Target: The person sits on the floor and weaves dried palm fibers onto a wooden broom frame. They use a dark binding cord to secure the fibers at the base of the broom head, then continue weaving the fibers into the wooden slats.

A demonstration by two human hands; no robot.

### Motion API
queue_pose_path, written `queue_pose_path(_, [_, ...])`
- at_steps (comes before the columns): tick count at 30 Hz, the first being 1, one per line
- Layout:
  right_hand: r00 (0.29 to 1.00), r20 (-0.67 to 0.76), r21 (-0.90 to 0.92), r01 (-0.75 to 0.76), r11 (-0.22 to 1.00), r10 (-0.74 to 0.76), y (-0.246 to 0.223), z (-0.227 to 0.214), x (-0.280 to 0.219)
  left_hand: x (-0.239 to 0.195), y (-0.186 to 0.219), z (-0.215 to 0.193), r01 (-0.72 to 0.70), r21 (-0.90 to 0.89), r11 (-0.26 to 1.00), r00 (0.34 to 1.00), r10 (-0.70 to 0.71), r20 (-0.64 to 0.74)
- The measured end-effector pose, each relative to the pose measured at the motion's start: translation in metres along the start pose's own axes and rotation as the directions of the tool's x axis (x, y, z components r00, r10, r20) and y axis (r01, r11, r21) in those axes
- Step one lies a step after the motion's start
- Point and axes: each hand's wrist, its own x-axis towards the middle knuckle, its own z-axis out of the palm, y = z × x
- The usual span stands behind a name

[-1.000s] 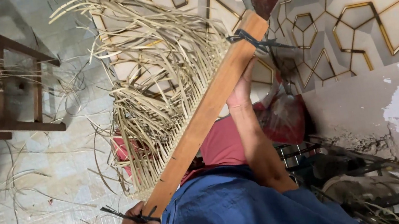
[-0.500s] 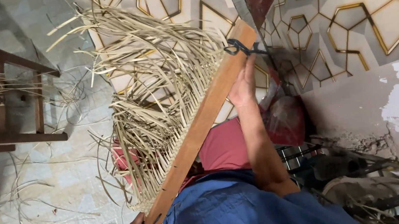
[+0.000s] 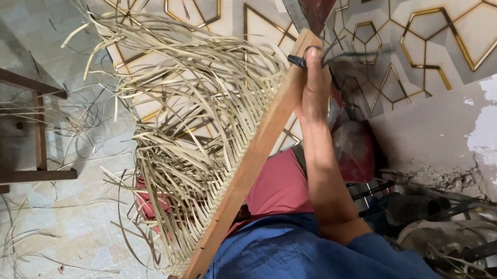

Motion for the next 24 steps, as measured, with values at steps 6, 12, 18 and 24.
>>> queue_pose_path(6, [0.99,-0.134,-0.127,-0.06,0.99,0.043,-0.002,0.002,-0.01,0.026,0.01,-0.01,-0.123,0.682,0.721,0.98,-0.018,0.196])
queue_pose_path(12, [0.983,-0.18,-0.201,-0.062,0.978,0.026,-0.004,-0.001,-0.013,0.047,0.001,-0.032,0.172,0.24,0.955,0.98,-0.19,0.057])
queue_pose_path(18, [0.977,0.103,-0.098,0.197,0.975,-0.187,0.048,-0.069,0.025,0.031,0.103,-0.049,0.01,0.46,0.888,0.929,-0.178,0.324])
queue_pose_path(24, [0.981,0.125,-0.308,-0.107,0.945,0.152,0.093,-0.147,0.008,0.021,0.141,-0.056,0.343,0.442,0.829,0.823,-0.491,0.284])
